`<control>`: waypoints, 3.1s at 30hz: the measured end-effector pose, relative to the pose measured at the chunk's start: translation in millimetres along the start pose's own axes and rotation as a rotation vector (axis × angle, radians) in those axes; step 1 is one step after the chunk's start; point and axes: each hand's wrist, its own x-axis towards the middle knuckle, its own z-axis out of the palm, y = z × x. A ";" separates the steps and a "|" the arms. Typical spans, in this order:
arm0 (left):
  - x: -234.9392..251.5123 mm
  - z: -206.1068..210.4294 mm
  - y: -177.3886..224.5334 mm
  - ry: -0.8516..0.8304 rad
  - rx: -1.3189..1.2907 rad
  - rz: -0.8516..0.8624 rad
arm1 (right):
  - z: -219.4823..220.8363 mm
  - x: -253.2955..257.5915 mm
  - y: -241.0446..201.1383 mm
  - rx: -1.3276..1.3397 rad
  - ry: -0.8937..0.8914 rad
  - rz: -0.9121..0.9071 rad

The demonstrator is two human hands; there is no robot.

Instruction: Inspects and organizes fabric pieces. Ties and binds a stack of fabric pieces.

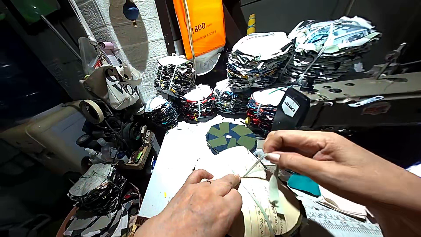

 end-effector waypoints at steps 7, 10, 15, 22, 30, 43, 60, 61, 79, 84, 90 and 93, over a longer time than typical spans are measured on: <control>1.0 0.4 -0.3 0.012 -0.019 0.007 | 1.7 -11.7 18.6 -0.292 -0.025 -0.083; 0.1 0.3 -0.3 0.010 -0.025 0.007 | 1.8 -11.3 17.0 -0.494 0.003 -0.221; -1.3 -0.5 -1.0 0.013 -0.039 0.002 | 2.5 -11.5 11.7 -0.674 0.029 -0.321; -1.5 -0.4 -1.8 0.021 -0.035 0.003 | -13.4 -7.0 7.8 -0.223 -0.276 -0.296; -3.0 -3.4 4.2 -0.004 -0.075 -0.067 | 33.7 3.1 -0.3 0.232 -0.069 -0.133; -2.7 -7.8 6.1 -0.085 -0.099 -0.102 | 50.2 -5.5 -12.5 0.204 0.028 -0.060; -5.1 -5.4 3.4 0.002 -0.133 -0.096 | 57.7 0.7 1.0 0.292 0.118 -0.154; -5.7 -4.6 1.3 0.012 -0.145 -0.084 | 57.8 0.9 2.7 0.279 0.119 -0.160; 32.7 -5.3 -15.3 0.482 -0.675 -0.021 | 64.7 -0.3 15.3 -0.070 0.130 -0.298; 61.6 3.6 -23.9 0.531 -0.630 -0.104 | 60.6 -2.9 20.6 -0.167 0.110 -0.343; 58.7 -4.7 -38.7 0.444 -0.556 -0.163 | 56.0 -4.5 22.0 -0.078 0.041 -0.295; 55.0 -8.4 -40.9 0.424 -0.576 -0.144 | 57.9 -2.5 20.7 -0.067 0.044 -0.295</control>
